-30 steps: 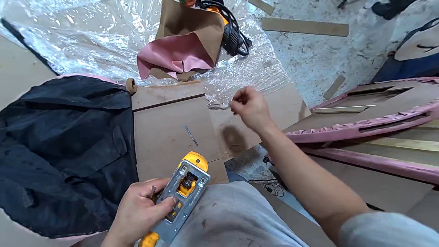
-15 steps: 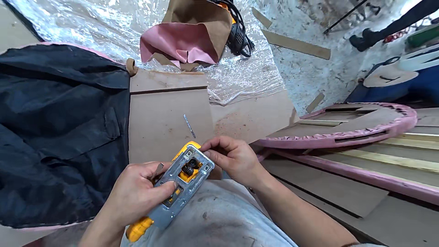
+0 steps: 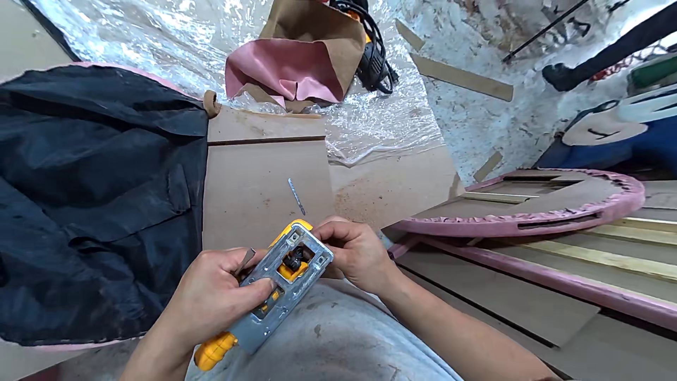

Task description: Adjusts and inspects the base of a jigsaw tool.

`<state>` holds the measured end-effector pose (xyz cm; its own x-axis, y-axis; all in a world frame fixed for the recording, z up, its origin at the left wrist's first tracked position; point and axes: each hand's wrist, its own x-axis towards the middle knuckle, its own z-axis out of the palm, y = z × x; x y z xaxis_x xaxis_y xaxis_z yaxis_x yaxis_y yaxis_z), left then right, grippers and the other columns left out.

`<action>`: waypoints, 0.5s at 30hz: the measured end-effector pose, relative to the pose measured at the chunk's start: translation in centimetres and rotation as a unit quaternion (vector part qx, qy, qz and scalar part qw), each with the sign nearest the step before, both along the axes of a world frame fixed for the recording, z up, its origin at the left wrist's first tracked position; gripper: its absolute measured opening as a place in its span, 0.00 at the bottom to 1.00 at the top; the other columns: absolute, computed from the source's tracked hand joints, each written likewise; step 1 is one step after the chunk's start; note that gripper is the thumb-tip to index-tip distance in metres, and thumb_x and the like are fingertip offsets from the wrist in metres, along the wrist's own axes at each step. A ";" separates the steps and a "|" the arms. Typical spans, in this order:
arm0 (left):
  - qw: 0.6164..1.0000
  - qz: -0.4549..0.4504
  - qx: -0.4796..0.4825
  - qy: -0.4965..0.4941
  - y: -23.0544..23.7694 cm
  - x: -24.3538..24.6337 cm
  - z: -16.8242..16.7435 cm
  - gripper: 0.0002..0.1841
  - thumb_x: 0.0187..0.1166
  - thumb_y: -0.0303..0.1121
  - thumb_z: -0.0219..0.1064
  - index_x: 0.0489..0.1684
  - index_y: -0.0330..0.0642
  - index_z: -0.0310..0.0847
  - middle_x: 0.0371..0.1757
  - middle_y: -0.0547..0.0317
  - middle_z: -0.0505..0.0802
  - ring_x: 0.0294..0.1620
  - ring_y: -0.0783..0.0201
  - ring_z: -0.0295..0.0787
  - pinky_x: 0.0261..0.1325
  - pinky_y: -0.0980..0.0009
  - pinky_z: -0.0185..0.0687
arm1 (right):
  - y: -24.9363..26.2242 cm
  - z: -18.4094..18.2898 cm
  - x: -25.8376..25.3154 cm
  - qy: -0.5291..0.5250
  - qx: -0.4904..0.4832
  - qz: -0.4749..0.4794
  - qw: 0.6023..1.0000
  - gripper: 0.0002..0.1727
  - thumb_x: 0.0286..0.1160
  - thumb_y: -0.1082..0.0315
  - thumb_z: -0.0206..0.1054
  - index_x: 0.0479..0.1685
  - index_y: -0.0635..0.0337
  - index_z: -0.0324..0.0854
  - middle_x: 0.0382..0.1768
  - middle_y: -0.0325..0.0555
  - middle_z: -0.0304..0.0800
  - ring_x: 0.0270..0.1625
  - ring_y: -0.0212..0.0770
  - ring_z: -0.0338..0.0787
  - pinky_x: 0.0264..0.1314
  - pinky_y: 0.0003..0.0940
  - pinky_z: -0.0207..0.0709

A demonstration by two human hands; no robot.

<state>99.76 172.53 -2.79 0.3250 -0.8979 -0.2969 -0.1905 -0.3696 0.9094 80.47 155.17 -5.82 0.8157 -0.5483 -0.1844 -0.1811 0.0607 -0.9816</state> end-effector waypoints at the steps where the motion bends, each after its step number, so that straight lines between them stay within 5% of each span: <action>1: 1.000 0.000 -0.002 0.001 0.0 0.0 0.0 0.11 0.60 0.41 0.75 0.39 0.61 0.98 0.31 0.72 0.96 0.29 0.71 0.93 0.27 0.69 0.92 | 0.1 -0.2 0.1 0.004 -0.003 0.003 1.000 0.05 0.71 0.73 0.76 0.41 0.56 0.94 0.46 0.40 0.92 0.42 0.34 0.90 0.42 0.29 0.88; 7: 1.000 -0.001 0.005 -0.004 0.0 0.0 0.0 0.11 0.61 0.42 0.75 0.40 0.62 0.97 0.31 0.72 0.96 0.28 0.72 0.93 0.27 0.70 0.92 | 1.0 0.0 0.5 0.001 -0.027 -0.015 1.000 0.07 0.67 0.70 0.80 0.42 0.54 0.91 0.44 0.39 0.88 0.36 0.33 0.87 0.33 0.27 0.85; 15: 1.000 0.004 -0.007 -0.002 0.1 0.1 -0.1 0.11 0.60 0.41 0.75 0.41 0.60 0.97 0.32 0.71 0.96 0.29 0.71 0.93 0.28 0.71 0.92 | 1.4 -2.3 0.8 -0.130 -0.216 -0.022 0.967 0.08 0.62 0.75 0.80 0.39 0.62 0.91 0.42 0.43 0.92 0.49 0.36 0.91 0.51 0.32 0.89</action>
